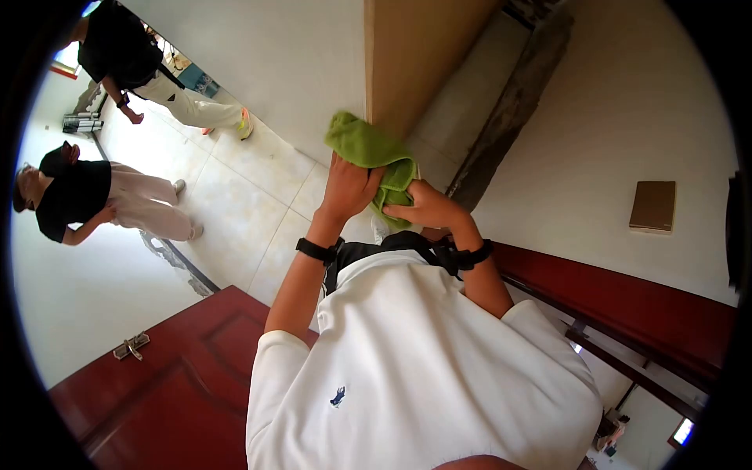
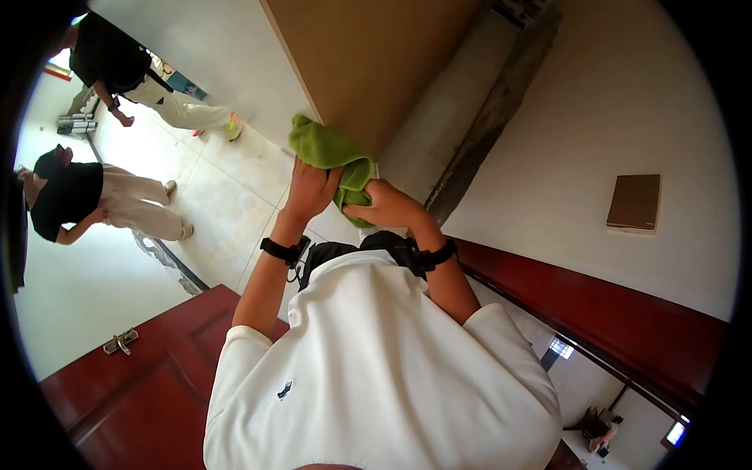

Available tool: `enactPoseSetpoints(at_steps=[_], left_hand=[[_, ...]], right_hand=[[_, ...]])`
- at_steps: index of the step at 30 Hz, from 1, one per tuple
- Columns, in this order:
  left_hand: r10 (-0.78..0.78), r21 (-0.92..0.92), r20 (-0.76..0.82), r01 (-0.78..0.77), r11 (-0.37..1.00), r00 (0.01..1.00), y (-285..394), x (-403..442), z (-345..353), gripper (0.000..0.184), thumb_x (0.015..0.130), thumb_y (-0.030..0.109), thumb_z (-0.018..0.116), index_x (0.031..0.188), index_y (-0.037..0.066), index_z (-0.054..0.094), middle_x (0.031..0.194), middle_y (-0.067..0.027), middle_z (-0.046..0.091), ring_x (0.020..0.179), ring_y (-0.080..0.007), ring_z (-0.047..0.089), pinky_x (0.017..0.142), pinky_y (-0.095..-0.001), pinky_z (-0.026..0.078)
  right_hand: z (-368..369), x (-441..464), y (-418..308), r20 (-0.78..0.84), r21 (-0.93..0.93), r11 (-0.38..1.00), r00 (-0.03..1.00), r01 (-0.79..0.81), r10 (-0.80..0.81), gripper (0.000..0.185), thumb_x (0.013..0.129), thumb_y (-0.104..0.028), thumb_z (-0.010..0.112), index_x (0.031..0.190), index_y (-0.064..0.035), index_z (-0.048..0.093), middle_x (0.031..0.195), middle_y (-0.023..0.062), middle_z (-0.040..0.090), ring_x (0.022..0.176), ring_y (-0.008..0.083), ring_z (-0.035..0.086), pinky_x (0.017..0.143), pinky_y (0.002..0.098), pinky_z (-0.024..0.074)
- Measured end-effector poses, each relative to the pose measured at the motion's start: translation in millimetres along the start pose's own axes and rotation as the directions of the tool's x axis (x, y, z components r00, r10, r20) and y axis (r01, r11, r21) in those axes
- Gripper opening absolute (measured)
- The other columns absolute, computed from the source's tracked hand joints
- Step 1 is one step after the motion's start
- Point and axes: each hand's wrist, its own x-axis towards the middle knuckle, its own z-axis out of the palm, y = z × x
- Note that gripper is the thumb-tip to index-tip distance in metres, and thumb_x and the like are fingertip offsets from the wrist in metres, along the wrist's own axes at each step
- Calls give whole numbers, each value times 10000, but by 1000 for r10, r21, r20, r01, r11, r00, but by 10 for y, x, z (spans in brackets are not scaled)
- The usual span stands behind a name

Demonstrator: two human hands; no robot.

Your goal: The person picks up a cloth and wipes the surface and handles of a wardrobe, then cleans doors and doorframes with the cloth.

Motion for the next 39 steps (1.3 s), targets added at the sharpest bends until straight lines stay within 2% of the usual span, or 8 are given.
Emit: enactPoseSetpoints(at_steps=[5,10,13,18,23,28,32,39], left_hand=[[-102,-90,37,105,990,994,-153,-49,-66,304,868,143,596,1143,15,605,1175,-196,580,1145,-409,480,1033,-497,319],[150,-49,-289,-171,984,945,215,592,-729,243,786,42,667,1026,8,654,1080,-164,630,1014,-371,565,903,-443,422],[203,-181,-392,-292,939,897,283,829,-946,234,748,-31,664,978,9,665,1044,-145,645,954,-358,587,835,-418,449],[91,-294,-285,-177,939,954,-254,533,-907,294,757,-57,629,1045,4,632,1060,-149,636,967,-366,575,841,-416,448],[-55,-49,-172,47,998,984,-644,326,-985,249,823,53,633,1066,4,616,1075,-167,619,1002,-377,545,840,-443,424],[183,-183,-257,-233,955,949,-520,819,-1466,240,830,97,633,1050,2,617,912,-174,636,814,-396,566,740,-439,443],[286,-139,-268,-330,934,920,-655,945,-1391,313,798,106,617,1091,-5,611,1022,-186,628,929,-406,560,821,-461,427],[78,-27,-45,-80,996,996,-1673,-23,-642,507,822,188,653,1251,-40,511,1195,-246,561,1101,-425,514,956,-463,399]], right_hand=[[-69,-55,-525,77,182,974,989,-136,124,478,879,-206,684,1262,20,509,1140,79,616,1039,140,563,926,296,448],[119,-13,-1077,-482,269,882,847,386,-224,456,922,-168,619,1322,-6,471,1181,67,592,1064,126,537,927,288,432],[215,102,-1373,-554,196,826,755,529,-352,460,914,-164,626,1321,-11,475,1223,49,566,1085,124,521,935,290,424],[508,484,-1473,-534,-220,931,762,292,-366,411,887,-195,652,1203,26,511,972,137,654,865,216,636,796,337,489],[759,840,-1169,-453,-322,914,808,246,-377,346,899,-201,636,1143,18,528,1011,149,655,887,284,633,786,367,484],[727,820,-1695,-565,-374,845,628,382,-534,337,868,-168,670,1118,15,538,996,147,641,875,267,629,778,370,484],[706,965,-1871,-570,-465,805,570,369,-591,318,842,-158,691,1074,14,557,965,153,633,843,299,624,743,352,492],[850,1221,-1237,-434,-785,619,726,-14,-534,267,798,-186,714,988,-36,603,807,120,628,641,294,611,582,374,498]])
